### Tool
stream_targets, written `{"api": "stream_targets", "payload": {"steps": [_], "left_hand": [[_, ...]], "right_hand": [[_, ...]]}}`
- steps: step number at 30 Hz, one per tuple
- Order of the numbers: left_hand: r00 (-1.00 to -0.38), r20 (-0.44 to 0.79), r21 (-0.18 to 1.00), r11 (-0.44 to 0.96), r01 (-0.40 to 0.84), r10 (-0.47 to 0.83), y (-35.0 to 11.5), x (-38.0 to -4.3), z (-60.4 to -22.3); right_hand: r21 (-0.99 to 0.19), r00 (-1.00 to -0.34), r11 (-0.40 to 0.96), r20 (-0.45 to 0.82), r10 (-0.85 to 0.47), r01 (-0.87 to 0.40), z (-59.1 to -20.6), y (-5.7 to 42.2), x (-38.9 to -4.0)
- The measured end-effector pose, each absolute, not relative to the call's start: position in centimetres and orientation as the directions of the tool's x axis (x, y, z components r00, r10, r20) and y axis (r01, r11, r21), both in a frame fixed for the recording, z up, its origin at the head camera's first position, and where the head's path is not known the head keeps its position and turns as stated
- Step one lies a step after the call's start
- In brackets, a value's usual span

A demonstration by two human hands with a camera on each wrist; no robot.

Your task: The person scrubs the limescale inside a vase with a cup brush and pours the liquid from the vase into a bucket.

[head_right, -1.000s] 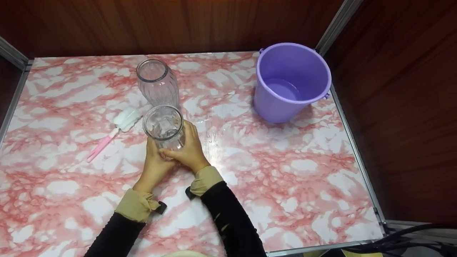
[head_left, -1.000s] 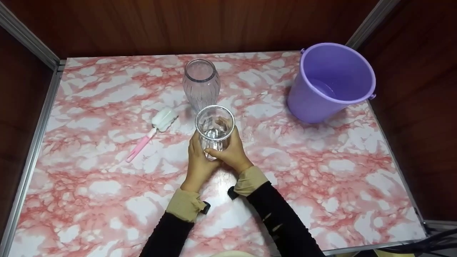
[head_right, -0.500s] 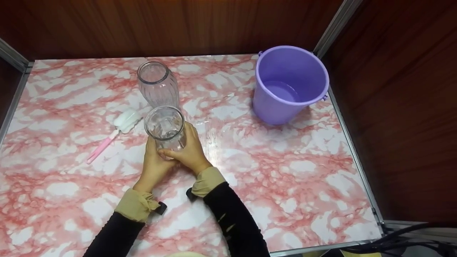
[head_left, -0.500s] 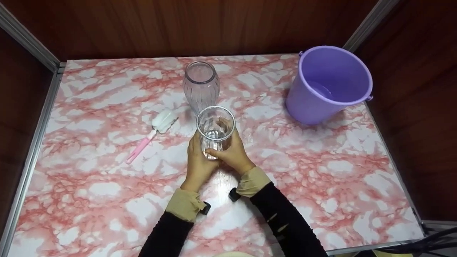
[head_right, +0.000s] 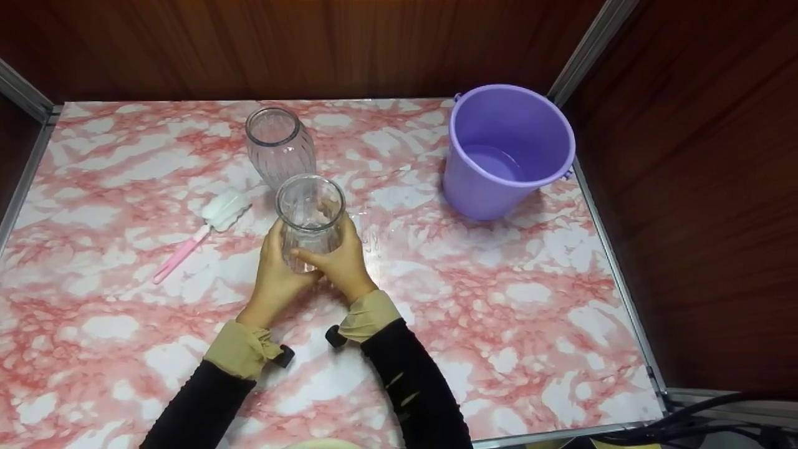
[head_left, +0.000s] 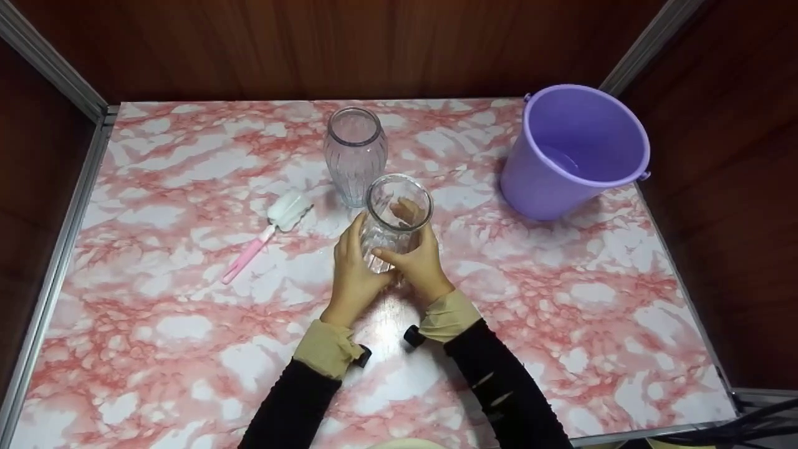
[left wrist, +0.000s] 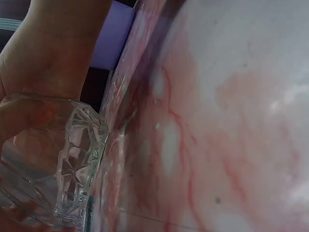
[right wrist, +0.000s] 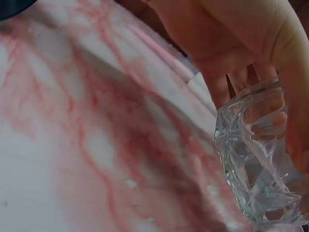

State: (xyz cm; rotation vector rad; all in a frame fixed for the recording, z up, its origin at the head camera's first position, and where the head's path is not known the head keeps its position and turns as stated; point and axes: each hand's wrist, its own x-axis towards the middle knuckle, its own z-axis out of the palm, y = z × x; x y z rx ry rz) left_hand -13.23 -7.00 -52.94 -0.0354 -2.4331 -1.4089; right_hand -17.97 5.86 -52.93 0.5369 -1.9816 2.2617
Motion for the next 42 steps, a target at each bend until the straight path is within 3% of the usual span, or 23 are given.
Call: {"api": "stream_targets", "payload": {"steps": [6, 12, 15, 20, 29, 42], "left_hand": [[-0.957, 0.241, 0.906, 0.392, 0.160, -0.164, -6.5, -13.5, -52.4], [-0.990, -0.009, 1.000, -0.022, -0.006, -0.144, -6.0, -13.9, -52.3], [-0.989, -0.104, 0.965, -0.253, -0.075, -0.104, -5.5, -14.3, -52.3], [-0.972, -0.235, 0.791, -0.582, -0.189, -0.005, -4.3, -14.6, -52.0], [-0.978, -0.182, 0.748, -0.632, -0.203, 0.099, -1.5, -15.4, -50.7], [-0.976, -0.209, 0.616, -0.768, -0.174, 0.054, 0.3, -16.4, -48.5]], "right_hand": [[-0.933, -0.948, -0.195, 0.316, -0.036, -0.303, -51.7, 6.2, -18.6], [-0.908, -0.983, -0.381, 0.146, 0.110, -0.177, -50.1, 7.2, -19.6], [-0.900, -0.979, -0.392, 0.141, 0.150, -0.189, -49.4, 8.1, -20.4], [-0.880, -0.966, -0.418, 0.145, 0.213, -0.225, -48.4, 9.3, -21.4], [-0.864, -0.960, -0.450, 0.116, 0.253, -0.223, -47.4, 10.5, -21.9], [-0.836, -0.947, -0.489, 0.102, 0.305, -0.248, -45.8, 11.2, -22.3]]}}
